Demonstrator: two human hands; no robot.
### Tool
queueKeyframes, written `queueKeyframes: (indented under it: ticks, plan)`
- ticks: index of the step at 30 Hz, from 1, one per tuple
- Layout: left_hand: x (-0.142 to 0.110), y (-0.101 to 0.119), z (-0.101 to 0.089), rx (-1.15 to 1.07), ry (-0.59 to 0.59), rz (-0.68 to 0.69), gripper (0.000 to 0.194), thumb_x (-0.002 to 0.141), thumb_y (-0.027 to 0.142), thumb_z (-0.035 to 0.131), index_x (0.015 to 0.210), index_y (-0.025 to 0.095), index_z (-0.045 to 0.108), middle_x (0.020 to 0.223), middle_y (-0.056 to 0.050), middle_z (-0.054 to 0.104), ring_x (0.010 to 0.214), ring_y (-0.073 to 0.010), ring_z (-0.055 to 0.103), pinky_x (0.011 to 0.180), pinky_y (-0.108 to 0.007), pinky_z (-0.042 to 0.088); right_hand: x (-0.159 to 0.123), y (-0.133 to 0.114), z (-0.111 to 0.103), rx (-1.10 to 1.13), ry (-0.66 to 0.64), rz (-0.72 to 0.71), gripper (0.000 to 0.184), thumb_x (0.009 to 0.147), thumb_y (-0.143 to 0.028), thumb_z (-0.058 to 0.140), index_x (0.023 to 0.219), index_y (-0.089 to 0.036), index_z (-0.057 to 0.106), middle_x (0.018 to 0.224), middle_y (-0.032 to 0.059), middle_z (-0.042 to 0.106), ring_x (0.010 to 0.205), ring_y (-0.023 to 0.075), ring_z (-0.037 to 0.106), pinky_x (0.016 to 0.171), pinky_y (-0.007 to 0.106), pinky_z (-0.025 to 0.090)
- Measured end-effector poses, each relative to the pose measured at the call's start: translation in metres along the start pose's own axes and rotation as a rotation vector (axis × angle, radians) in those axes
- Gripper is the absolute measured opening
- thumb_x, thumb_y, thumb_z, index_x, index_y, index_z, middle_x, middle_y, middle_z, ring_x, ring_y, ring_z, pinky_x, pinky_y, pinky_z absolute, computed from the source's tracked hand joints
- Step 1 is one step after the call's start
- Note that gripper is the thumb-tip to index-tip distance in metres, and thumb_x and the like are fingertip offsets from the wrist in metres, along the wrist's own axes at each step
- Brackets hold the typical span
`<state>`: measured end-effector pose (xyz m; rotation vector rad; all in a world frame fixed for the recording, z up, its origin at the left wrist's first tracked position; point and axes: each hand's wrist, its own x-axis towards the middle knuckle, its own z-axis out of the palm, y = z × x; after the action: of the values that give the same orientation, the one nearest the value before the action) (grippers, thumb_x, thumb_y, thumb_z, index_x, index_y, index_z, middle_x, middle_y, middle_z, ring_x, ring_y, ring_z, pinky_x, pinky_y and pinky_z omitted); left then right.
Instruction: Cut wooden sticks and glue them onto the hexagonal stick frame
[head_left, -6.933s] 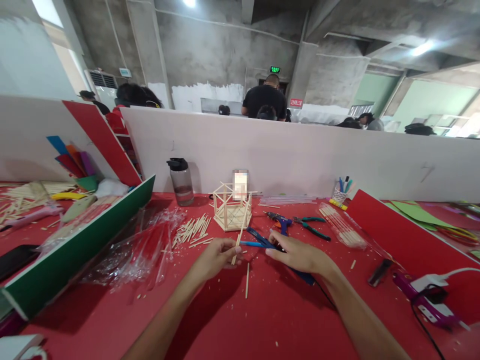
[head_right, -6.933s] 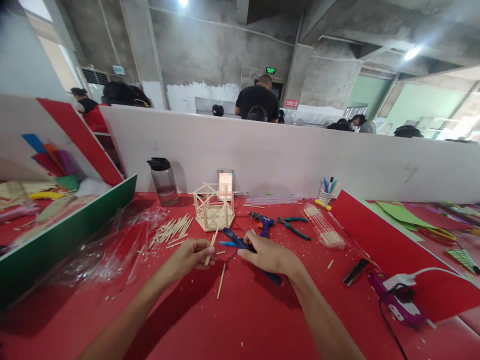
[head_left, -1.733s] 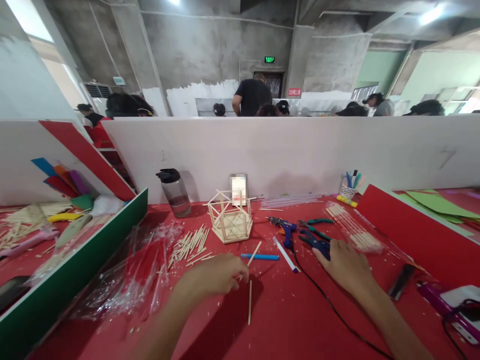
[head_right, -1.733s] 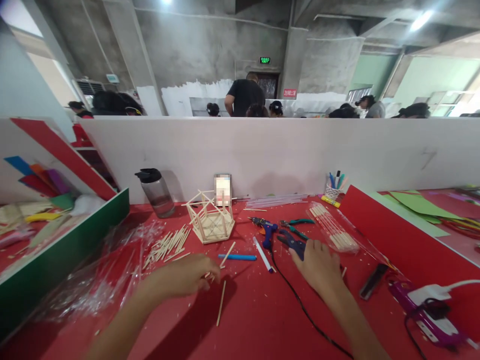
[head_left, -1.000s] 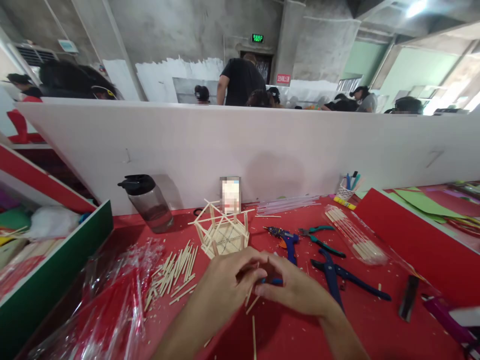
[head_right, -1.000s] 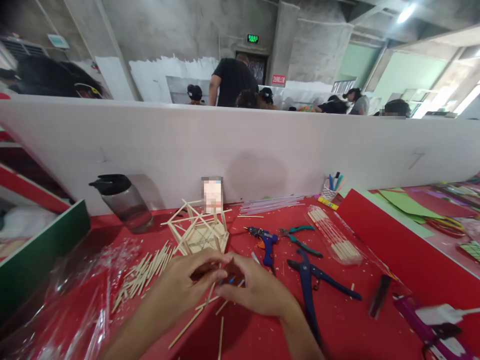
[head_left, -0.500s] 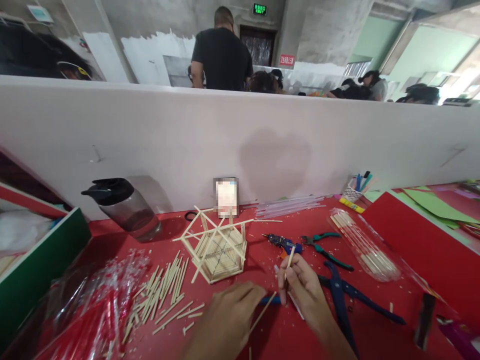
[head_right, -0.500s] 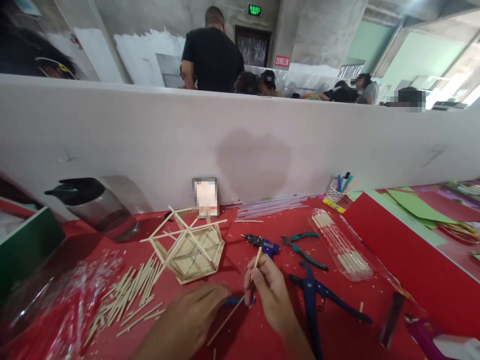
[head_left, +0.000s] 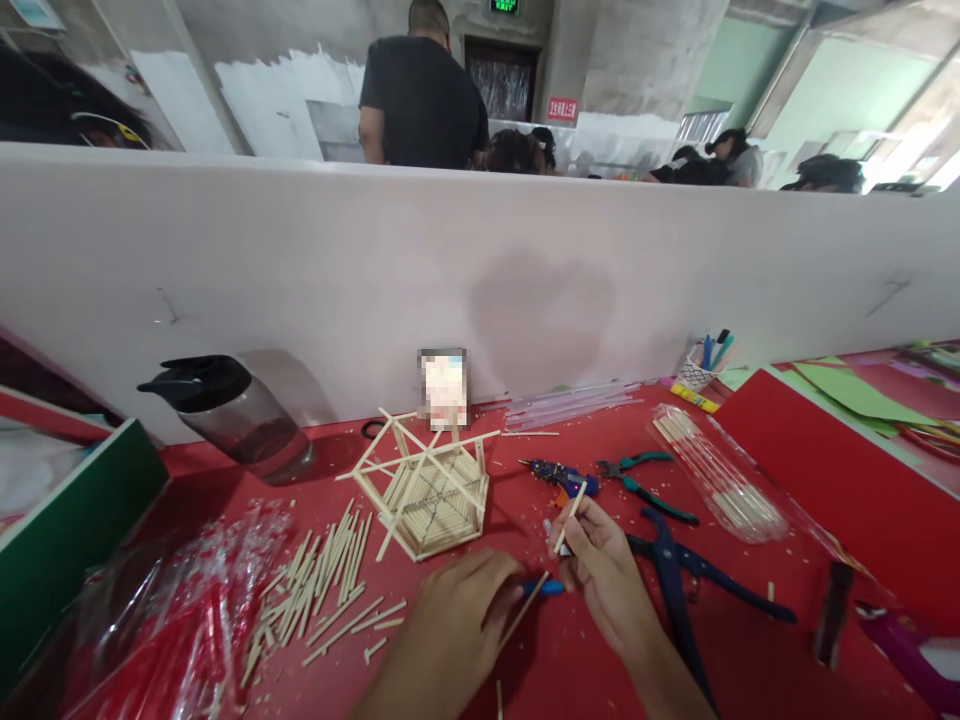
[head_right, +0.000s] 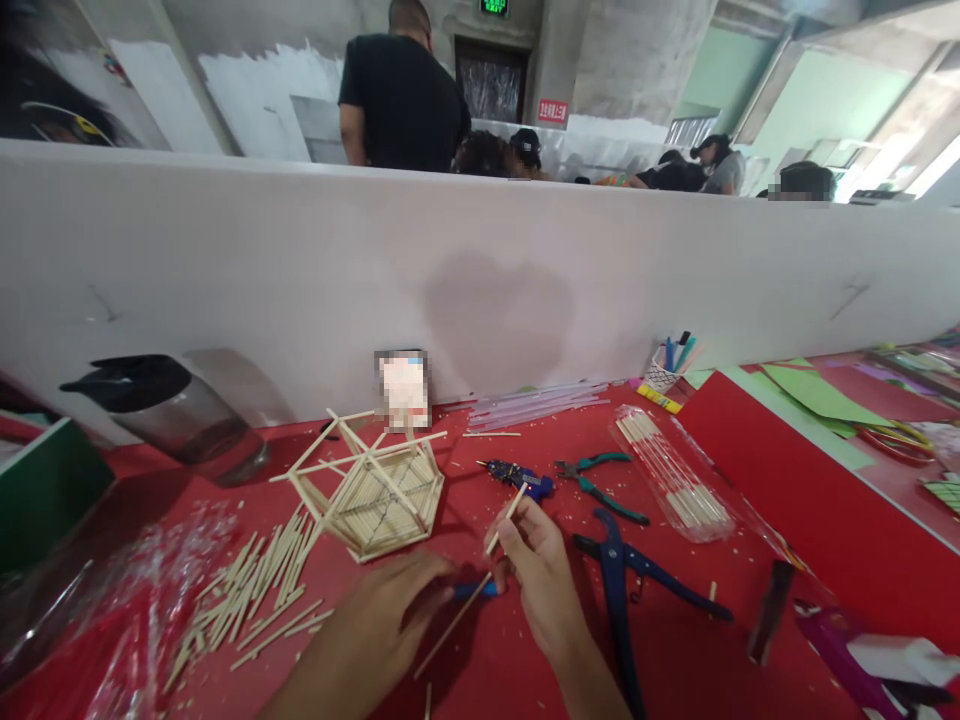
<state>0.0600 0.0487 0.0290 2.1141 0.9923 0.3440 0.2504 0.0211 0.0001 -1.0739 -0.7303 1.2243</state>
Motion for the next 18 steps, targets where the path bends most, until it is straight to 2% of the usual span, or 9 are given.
queueKeyframes:
  ticks: [5,8,11,18]
  plan:
    - [0.000,0.013,0.002,-0.113,0.158,0.016,0.015,0.096,0.030,0.054,0.105,0.025,0.064,0.106,-0.002,0.073,0.097,-0.0213,0.066,0.084,-0.029,0.047,-0.003,0.003,0.008,-0.002,-0.061,0.005,0.034,0.078,-0.046,0.080,0.080,-0.019,0.059,0.068,-0.0031,0.060,0.054,0.0095,0.057,0.038,0.014,0.041]
    - [-0.001,0.017,0.000,-0.087,0.224,0.045,0.014,0.097,0.031,0.053,0.097,0.024,0.065,0.097,-0.002,0.073,0.089,-0.0195,0.066,0.079,-0.028,0.047,-0.006,0.005,0.014,0.024,-0.117,-0.003,0.035,0.073,-0.044,0.083,0.080,-0.019,0.061,0.066,-0.0037,0.061,0.054,0.0102,0.059,0.041,0.016,0.045]
    - [-0.006,0.020,-0.013,0.006,0.236,0.091,0.016,0.097,0.028,0.052,0.088,0.022,0.064,0.087,-0.001,0.071,0.080,-0.0170,0.064,0.075,-0.028,0.045,-0.008,0.005,0.017,0.029,-0.191,-0.002,0.031,0.074,-0.042,0.083,0.079,-0.018,0.064,0.065,-0.0020,0.065,0.055,0.0108,0.061,0.044,0.017,0.047]
    - [-0.024,0.031,-0.050,0.112,0.338,0.177,0.016,0.097,0.026,0.049,0.095,0.022,0.065,0.095,-0.003,0.069,0.086,-0.0173,0.063,0.079,-0.030,0.048,-0.011,-0.003,0.019,-0.145,-0.307,-0.083,0.024,0.076,-0.040,0.080,0.082,-0.017,0.076,0.070,0.0018,0.072,0.055,0.0116,0.060,0.051,0.022,0.048]
